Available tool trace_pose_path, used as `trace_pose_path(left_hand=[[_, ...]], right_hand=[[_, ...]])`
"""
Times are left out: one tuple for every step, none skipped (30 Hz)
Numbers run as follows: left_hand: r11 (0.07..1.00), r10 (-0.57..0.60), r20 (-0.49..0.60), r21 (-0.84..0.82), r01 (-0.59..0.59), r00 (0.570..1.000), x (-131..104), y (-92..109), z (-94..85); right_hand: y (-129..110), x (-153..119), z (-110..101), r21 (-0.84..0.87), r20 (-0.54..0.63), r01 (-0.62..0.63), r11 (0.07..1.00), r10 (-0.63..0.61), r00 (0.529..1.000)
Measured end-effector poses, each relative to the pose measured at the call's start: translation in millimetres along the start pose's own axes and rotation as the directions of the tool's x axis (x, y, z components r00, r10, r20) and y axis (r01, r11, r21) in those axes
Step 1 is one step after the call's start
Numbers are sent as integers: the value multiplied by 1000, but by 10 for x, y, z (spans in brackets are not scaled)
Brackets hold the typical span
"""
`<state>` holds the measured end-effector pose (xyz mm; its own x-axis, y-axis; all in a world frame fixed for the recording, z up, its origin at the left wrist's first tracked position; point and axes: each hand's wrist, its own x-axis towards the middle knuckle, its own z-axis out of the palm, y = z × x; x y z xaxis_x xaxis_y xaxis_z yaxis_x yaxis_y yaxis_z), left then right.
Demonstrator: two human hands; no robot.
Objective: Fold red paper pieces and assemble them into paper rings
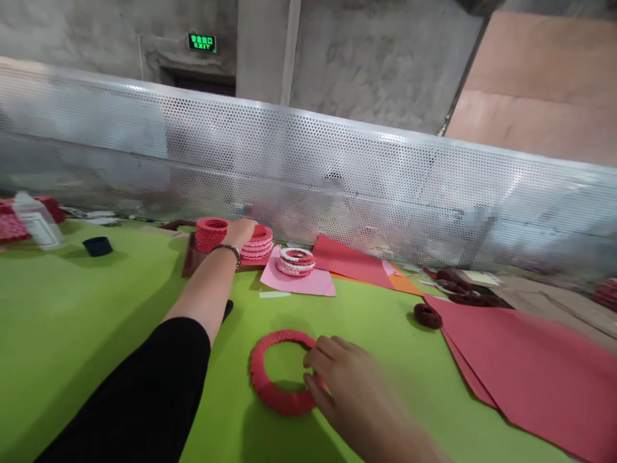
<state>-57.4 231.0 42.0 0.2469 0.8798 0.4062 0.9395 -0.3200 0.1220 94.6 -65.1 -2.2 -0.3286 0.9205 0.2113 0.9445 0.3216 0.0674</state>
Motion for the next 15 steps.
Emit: trace_pose_path(left_hand=[[1000, 18, -5, 8, -18, 1000, -19, -11, 38], [999, 36, -15, 17, -36, 999, -43, -23, 71], [998, 53, -30, 25, -53, 998, -69, -34, 94], [997, 67, -47, 31, -66, 997, -93, -45, 102], [997, 76, -63, 35, -74, 995, -113, -56, 93], [996, 82, -78, 37, -80, 994, -127, -67, 65], [996, 87, -92, 34, -84, 992, -136, -77, 17], [996, 90, -102, 27, -88, 991, -141, -84, -49], [995, 96, -109, 15, -95, 989, -147, -87, -130], [994, 105, -110, -3, -106, 988, -158, -84, -221], [992, 119, -103, -28, -123, 987, -184, -72, -316], [987, 141, -88, -61, -147, 986, -232, -50, -406], [979, 173, -62, -102, -179, 983, -311, -19, -486], [965, 213, -26, -153, -214, 977, -425, 20, -548], [945, 256, 12, -213, -248, 966, -577, 66, -589]], right_hand=[[0, 1, -2, 1, 6, 4, 1000, -4, 1000], [3, 2, -3, 5, 9, 4, 1000, -4, 1000], [9, 2, -4, 14, 9, -2, 1000, 2, 1000], [17, 1, -5, 30, 5, -14, 999, 14, 1000], [27, -3, -6, 58, 3, -21, 998, 21, 1000], [39, -8, -7, 99, 5, -17, 995, 16, 1000], [52, -15, -5, 151, 11, 0, 989, -1, 1000], [66, -23, -2, 205, 21, 26, 978, -31, 999], [82, -31, 6, 254, 38, 50, 966, -62, 997], [101, -38, 18, 293, 64, 63, 954, -85, 994], [122, -41, 34, 319, 100, 55, 946, -91, 991], [148, -40, 54, 334, 145, 23, 942, -75, 987], [178, -36, 74, 350, 197, -19, 937, -54, 979], [212, -27, 93, 368, 246, -65, 928, -30, 969], [249, -14, 109, 384, 282, -92, 919, -21, 959]])
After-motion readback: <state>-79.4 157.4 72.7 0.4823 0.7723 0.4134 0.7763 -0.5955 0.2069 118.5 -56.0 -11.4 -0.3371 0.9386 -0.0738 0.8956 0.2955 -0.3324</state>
